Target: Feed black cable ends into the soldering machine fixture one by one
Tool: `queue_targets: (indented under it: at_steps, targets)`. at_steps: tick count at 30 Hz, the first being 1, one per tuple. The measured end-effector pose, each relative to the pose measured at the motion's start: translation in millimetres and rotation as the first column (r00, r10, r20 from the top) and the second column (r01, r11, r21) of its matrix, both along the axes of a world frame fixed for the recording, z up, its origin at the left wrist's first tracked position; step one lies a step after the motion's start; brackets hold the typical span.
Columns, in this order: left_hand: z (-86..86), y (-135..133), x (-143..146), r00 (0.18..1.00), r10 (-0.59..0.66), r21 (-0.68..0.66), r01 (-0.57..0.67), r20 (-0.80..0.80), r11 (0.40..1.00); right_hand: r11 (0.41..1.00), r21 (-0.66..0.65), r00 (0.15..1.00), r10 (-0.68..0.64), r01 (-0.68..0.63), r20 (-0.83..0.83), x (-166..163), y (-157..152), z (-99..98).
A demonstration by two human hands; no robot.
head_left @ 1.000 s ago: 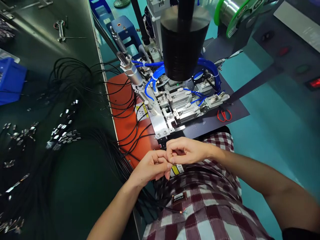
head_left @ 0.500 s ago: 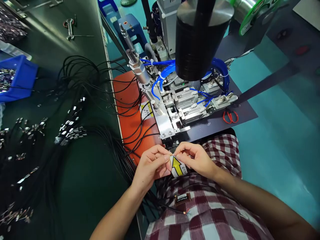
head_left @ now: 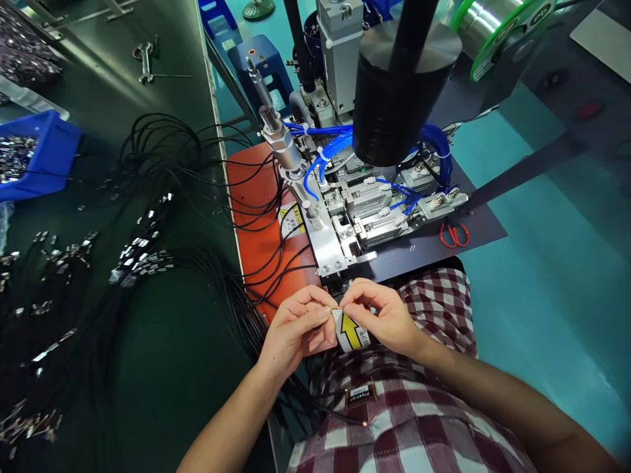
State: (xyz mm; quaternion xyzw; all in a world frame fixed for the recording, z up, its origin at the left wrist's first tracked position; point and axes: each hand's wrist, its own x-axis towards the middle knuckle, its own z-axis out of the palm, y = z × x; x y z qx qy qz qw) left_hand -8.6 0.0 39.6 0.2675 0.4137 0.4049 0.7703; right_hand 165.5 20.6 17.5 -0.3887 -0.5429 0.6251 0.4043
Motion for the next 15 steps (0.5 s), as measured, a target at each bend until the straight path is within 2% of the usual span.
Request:
queue_targets:
  at_steps: [8,15]
  targets:
    - [-0.3,0.4,-0.2,1.000,0.006,0.022,-0.007,0.028,1.000,1.000,-0.005,0.997,-0.012,0.012,-0.075,-1.8,-0.3,2.3]
    - [1.5,1.3,-1.8,0.999,0.009,0.013,-0.010,0.037,1.000,0.999,0.037,0.998,-0.027,0.029,-0.054,-6.7,1.1,1.1]
